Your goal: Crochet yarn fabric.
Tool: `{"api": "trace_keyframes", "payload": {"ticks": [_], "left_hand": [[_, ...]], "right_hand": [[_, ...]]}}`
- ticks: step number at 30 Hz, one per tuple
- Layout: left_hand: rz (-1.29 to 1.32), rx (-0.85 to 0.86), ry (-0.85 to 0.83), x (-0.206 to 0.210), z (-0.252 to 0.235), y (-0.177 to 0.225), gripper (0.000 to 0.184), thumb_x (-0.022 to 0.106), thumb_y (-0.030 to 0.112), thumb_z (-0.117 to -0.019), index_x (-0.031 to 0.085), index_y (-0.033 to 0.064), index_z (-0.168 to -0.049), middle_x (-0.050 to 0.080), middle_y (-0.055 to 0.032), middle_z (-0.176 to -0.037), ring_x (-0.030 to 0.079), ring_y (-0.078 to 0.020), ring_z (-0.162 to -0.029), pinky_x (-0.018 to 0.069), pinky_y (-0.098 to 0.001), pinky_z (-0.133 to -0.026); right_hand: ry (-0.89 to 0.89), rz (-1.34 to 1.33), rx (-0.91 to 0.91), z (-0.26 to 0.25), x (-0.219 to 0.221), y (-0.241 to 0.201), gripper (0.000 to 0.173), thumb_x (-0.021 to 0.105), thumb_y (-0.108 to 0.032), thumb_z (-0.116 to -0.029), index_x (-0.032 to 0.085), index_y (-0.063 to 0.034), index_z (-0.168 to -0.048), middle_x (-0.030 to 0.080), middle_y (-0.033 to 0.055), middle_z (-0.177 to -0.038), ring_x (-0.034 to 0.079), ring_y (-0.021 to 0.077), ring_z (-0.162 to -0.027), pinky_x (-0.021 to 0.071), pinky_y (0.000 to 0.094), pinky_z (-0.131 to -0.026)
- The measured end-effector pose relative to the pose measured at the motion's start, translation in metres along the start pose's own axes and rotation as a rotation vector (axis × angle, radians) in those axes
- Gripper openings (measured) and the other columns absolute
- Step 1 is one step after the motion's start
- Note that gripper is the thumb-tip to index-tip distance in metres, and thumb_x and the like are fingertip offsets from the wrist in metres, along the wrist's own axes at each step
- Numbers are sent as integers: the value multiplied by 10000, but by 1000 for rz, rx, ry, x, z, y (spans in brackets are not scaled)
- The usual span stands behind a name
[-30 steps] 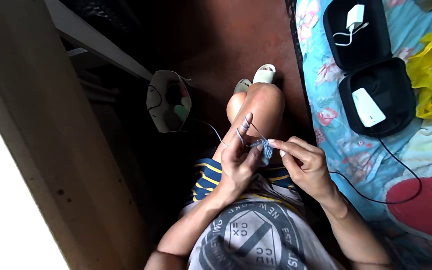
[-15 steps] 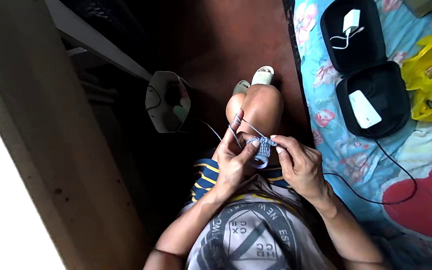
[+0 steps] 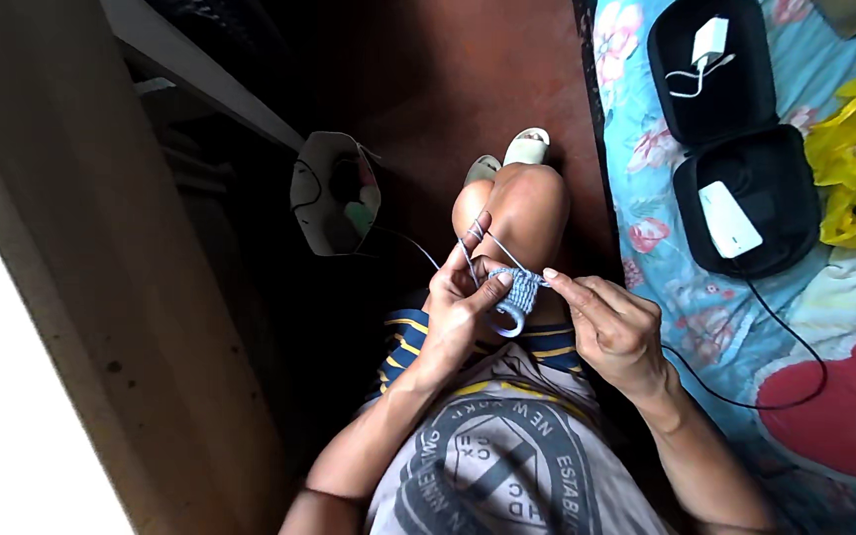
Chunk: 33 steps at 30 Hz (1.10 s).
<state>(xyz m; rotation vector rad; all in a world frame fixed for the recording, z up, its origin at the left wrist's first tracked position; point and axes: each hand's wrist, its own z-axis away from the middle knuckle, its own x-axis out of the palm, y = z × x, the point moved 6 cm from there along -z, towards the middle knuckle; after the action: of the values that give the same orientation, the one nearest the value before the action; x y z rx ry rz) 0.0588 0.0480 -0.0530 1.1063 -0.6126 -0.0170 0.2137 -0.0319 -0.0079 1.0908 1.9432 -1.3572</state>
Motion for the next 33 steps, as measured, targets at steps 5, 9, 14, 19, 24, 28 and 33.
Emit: {"api": "trace_keyframes", "payload": {"ticks": [5,9,14,19,24,28,33], "left_hand": [[-61,89,-18,6,3,3,750,587,-81,-899,330,78,-1585,698,-47,-834,657,-89,-685,573,-247,-683],[-94,123,-7,7,4,5,759,608,-87,-897,322,71,-1582,706,-52,-851,666,-96,-696,578,-247,-690],[-32,63,-5,2,1,2,728,578,-77,-927,333,107,-1587,698,-51,-865,654,-85,-688,569,-232,-675],[-54,88,-13,3,0,2,725,572,-83,-922,321,76,-1584,697,-51,-852,658,-89,-690,576,-245,-684],[-129,135,-10,5,1,5,732,586,-83,-918,327,70,-1586,704,-43,-858,661,-88,-703,574,-242,-689],[-119,126,-22,5,1,3,726,583,-85,-920,331,68,-1584,705,-45,-851,663,-89,-691,577,-239,-677],[-51,53,-36,3,-2,-1,730,569,-69,-934,314,100,-1597,699,-55,-852,659,-97,-694,576,-253,-683]], "right_hand": [[-34,-119,42,-2,1,2,272,568,-21,-986,776,-50,-1158,713,109,-832,659,160,-695,519,272,-604],[-23,-182,67,-3,0,4,249,580,-38,-996,777,-39,-1148,706,105,-833,649,136,-701,519,256,-621],[-14,-125,62,-1,-3,7,270,572,-29,-989,780,-61,-1158,705,104,-831,649,148,-697,511,267,-607],[-32,17,12,0,-4,3,327,562,5,-966,785,-106,-1177,699,107,-814,649,199,-674,492,309,-556],[-41,100,-22,-2,-5,-2,341,570,8,-951,784,-117,-1185,671,112,-783,619,225,-628,453,327,-505],[-40,72,-41,-4,-4,-3,335,574,8,-946,785,-112,-1177,668,114,-785,616,221,-630,457,321,-510],[-32,71,-44,-4,-4,-2,325,577,-1,-954,785,-110,-1179,666,115,-785,618,222,-639,460,322,-518]]}}
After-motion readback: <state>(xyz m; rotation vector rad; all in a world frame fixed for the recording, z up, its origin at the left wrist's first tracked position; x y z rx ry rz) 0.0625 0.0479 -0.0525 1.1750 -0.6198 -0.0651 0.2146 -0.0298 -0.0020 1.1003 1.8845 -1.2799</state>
